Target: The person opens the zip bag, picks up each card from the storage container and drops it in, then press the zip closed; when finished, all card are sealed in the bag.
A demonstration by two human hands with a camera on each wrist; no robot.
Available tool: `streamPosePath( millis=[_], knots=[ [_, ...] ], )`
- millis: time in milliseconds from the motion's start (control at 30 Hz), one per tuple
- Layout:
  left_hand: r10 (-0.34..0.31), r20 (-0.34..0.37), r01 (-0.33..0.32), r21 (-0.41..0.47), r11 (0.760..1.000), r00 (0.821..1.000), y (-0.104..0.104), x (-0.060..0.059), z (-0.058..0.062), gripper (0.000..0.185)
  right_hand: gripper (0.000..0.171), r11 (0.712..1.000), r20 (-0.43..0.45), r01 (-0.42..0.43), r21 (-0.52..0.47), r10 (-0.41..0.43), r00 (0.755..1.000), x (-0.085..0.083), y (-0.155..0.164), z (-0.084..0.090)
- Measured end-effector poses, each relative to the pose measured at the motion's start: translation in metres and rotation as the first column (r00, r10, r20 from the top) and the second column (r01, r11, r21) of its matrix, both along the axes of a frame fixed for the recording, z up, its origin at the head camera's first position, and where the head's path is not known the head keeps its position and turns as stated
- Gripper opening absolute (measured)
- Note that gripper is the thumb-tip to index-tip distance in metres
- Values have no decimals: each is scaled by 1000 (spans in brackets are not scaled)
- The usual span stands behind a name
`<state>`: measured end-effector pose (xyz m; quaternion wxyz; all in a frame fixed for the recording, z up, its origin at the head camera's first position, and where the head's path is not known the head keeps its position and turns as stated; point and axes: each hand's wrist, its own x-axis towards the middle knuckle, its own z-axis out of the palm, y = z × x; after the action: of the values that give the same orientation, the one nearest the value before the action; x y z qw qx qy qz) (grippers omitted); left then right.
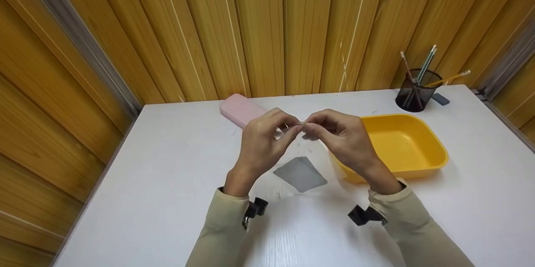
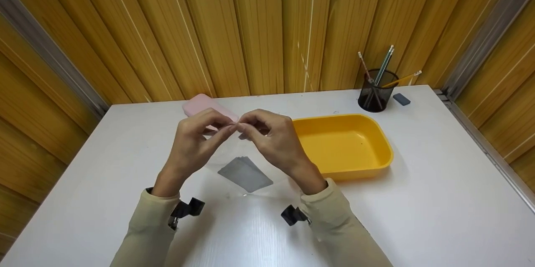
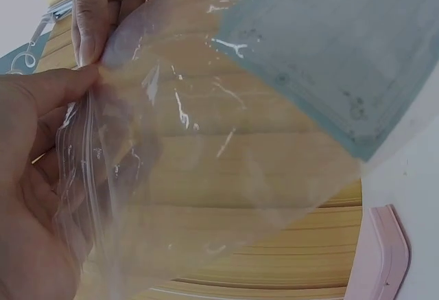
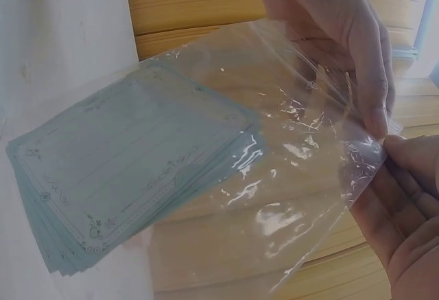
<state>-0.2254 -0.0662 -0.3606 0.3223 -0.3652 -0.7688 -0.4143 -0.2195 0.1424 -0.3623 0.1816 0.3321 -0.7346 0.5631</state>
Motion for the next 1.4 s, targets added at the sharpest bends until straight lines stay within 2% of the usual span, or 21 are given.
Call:
streamPosePath(
  millis=[133,333,467,600,667,800,1033,1300,1400],
  knots=[
    [5,6,-5,-1,1000,1000,2,0,0,8,7,1000,-27,-2,14,2,1000,0,1,0],
    [-8,98,10,-21,1000,995,3,1,0,5,7,999,-62,34,19,-33,998,-3,4,-1],
    [19,122,-13,-48,999,992,3,3,-1,5,8,999,4,31,18,-31,1000,-3,5,0],
    [43,114,-33,-86,996,993,5,2,-1,5,10,1000,90,11,6,-11,996,-4,6,0],
    [53,104,-42,-99,994,993,7,1,-1,5,9,1000,105,6,-4,-6,994,-5,6,0],
    [70,90,-60,-118,991,993,10,-3,1,7,7,999,63,33,9,-34,997,-10,8,0],
    [39,106,-27,-107,994,994,10,-9,9,7,6,995,-48,85,55,-83,995,-15,10,4],
    [40,139,-11,-200,980,989,2,-2,25,7,4,995,-87,54,81,-47,995,-12,13,11],
    [21,158,14,-214,977,987,-2,2,27,6,4,991,-75,40,127,-30,997,-11,15,15]
  ],
)
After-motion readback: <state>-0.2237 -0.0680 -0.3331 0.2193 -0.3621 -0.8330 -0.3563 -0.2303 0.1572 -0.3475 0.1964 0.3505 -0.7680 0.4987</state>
